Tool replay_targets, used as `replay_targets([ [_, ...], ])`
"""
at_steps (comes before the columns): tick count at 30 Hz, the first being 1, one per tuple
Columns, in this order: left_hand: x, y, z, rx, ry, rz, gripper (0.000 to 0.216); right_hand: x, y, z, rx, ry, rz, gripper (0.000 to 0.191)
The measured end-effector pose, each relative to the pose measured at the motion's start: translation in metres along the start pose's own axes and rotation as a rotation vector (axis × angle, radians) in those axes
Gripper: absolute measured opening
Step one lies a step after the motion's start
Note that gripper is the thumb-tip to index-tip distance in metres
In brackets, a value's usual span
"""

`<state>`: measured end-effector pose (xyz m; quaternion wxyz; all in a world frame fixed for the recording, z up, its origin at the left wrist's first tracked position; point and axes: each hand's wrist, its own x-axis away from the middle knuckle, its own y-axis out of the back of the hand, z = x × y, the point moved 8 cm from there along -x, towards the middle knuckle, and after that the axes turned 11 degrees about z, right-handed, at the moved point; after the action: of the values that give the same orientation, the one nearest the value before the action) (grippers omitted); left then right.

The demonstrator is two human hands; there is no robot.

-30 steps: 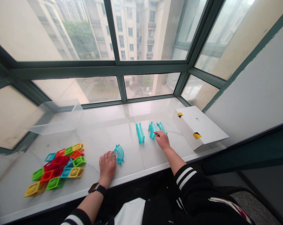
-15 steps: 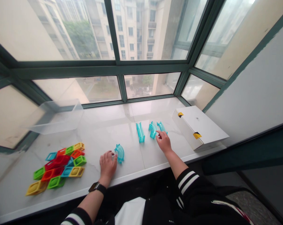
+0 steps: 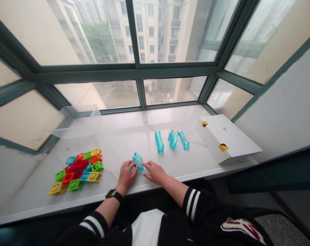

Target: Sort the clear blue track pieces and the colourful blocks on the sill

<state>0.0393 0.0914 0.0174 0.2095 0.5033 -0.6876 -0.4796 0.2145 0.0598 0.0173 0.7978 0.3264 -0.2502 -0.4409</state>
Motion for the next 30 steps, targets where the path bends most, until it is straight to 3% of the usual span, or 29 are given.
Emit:
replay_targets([
  [4,0.000,-0.004,0.003,0.016,0.003,0.005,0.028,-0.015,-0.006,0.010,0.075,-0.042,-0.022,0.058],
  [10,0.004,-0.003,0.017,0.105,0.124,-0.076,0.032,-0.017,-0.020,0.013,0.136,-0.070,-0.087,0.064],
  [15,0.006,-0.001,0.024,0.104,0.189,-0.121,0.029,-0.027,-0.025,0.008,0.148,-0.094,-0.083,0.019],
  [18,0.006,0.000,0.028,0.087,0.228,-0.145,0.028,-0.028,-0.019,0.001,0.092,-0.105,-0.111,0.019],
  [25,0.002,-0.001,0.019,-0.007,0.175,-0.082,0.025,0.016,0.009,-0.031,-0.060,-0.071,-0.148,0.022],
  [30,0.003,0.000,0.008,-0.050,0.120,-0.015,0.018,0.053,0.017,-0.055,-0.097,-0.043,-0.164,0.021],
])
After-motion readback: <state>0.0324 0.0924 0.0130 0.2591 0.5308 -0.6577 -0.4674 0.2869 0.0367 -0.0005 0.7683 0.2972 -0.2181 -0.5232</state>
